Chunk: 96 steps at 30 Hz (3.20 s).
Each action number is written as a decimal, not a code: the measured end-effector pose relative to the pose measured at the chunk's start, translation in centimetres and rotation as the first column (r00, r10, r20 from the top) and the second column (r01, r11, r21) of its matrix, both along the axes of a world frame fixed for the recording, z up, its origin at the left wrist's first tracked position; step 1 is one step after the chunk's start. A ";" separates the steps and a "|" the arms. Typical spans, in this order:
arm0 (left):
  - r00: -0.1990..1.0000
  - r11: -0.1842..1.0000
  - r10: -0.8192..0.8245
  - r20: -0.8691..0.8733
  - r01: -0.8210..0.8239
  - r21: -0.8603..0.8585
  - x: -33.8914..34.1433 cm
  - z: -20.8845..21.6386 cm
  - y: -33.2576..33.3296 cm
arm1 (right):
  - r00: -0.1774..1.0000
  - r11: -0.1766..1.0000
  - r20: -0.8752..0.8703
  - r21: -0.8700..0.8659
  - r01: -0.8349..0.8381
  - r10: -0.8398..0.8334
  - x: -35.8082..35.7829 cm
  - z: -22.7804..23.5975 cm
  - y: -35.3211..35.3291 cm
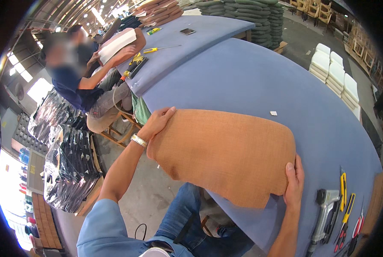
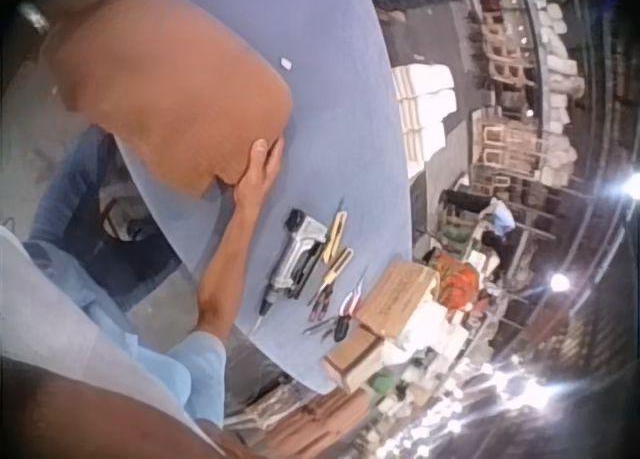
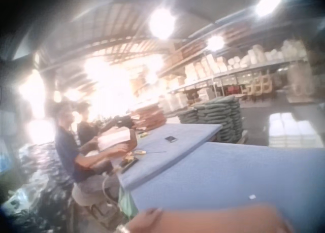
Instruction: The person wraps a white fabric cover around a cushion core, folds and tucks the edges, and secures the cover using a staple gun. They trim excess fabric with a utility knife and smooth the surface. The process is repeated for multiple cushion units.
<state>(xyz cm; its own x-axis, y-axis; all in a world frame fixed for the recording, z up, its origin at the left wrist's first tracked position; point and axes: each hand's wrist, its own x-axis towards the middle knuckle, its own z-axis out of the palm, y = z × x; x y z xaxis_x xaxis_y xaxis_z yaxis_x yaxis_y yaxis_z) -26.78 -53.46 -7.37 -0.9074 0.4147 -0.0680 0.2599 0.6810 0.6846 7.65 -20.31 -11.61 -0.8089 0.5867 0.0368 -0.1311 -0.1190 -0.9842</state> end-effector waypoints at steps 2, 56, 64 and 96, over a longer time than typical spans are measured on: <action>1.000 1.000 -0.021 0.021 0.021 0.001 1.5 -0.3 -0.3 | 1.000 0.999 -0.028 0.028 0.016 -0.015 1.5 -0.4 0.1; 0.002 0.343 -0.716 -0.699 0.872 -0.349 26.8 -0.1 18.8 | 0.933 0.535 -0.108 0.794 0.289 -0.344 11.3 -2.6 -5.2; -0.035 0.372 -0.754 -0.656 0.801 -0.469 30.2 0.7 20.3 | 0.936 0.599 -0.196 0.725 0.340 -0.293 10.8 -3.5 -5.5; 0.010 0.453 -0.696 -0.718 0.783 -0.427 28.0 -1.8 16.5 | 0.938 0.833 -0.145 0.430 0.347 -0.316 8.4 -4.8 -0.3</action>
